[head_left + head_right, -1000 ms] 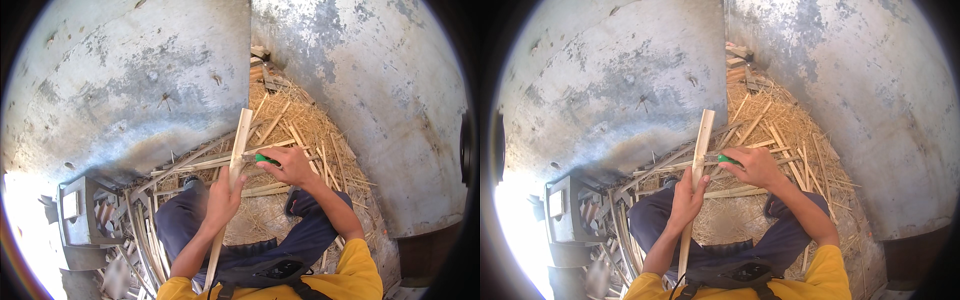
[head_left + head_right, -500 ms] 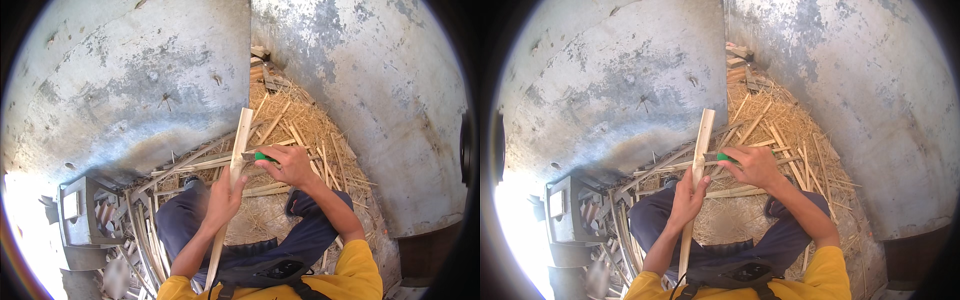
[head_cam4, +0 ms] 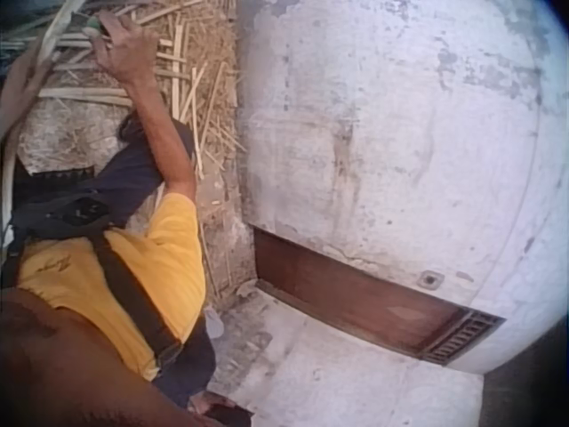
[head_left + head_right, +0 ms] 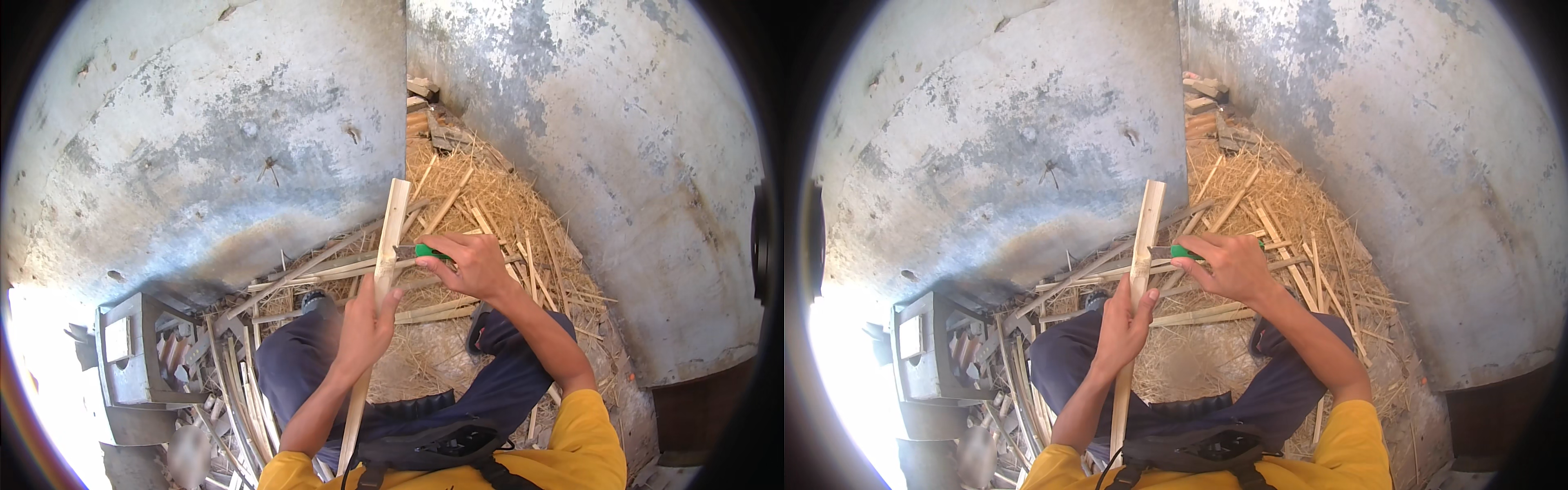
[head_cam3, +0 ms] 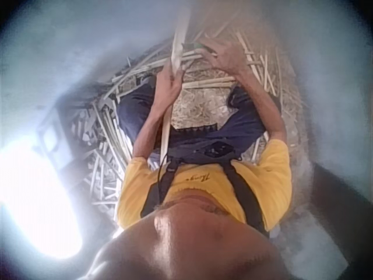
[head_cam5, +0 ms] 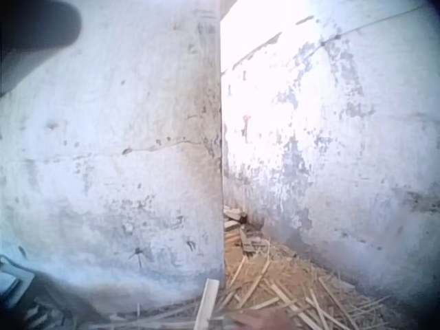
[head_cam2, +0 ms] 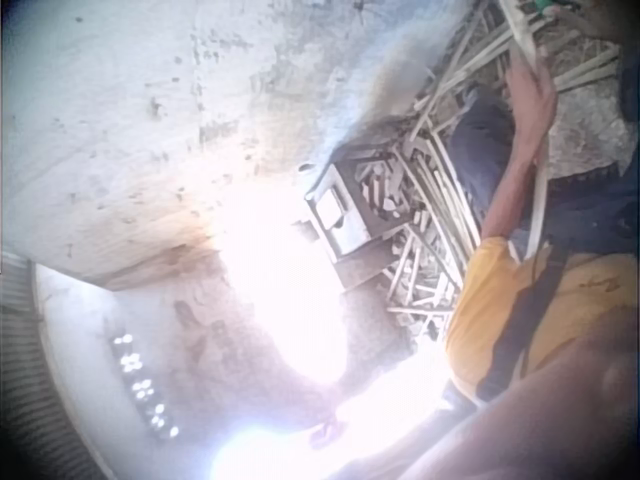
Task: The person whittles a long piece of wood using a small utility knife, peeling off thin strips while sitting on a floor covered in wood shavings.
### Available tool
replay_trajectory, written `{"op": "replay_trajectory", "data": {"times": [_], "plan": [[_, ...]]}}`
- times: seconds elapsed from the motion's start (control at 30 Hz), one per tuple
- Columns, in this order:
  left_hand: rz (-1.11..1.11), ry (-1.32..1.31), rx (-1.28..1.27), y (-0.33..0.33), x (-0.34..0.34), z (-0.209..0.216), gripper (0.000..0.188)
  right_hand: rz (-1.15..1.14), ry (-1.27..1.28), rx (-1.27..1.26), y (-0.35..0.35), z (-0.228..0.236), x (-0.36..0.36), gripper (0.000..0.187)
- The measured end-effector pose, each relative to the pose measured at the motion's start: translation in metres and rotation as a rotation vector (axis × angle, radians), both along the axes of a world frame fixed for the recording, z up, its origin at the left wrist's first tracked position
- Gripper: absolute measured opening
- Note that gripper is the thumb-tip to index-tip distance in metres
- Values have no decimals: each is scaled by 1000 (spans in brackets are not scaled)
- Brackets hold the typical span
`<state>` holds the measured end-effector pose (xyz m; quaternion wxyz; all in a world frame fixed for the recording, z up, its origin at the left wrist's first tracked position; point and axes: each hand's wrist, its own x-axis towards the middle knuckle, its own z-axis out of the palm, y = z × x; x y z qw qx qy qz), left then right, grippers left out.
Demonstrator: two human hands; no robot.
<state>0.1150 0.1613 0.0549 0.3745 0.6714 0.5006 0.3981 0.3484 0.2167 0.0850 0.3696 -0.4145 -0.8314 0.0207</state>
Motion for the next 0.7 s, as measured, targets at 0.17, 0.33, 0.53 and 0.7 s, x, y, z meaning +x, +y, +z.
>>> {"op": "replay_trajectory", "data": {"times": [0.17,0.33,0.53,0.7], "plan": [[-14,-12,24,0,1,-1,35,-6,52,55,5,-7,3,30],[-13,12,15,0,1,-2,35,-46,19,49,10,-2,6,30],[-25,18,-35,0,1,-4,33,-88,37,-18,18,-1,10,32],[-34,14,-45,-1,3,-5,29,-120,74,-8,30,-2,17,33]]}}
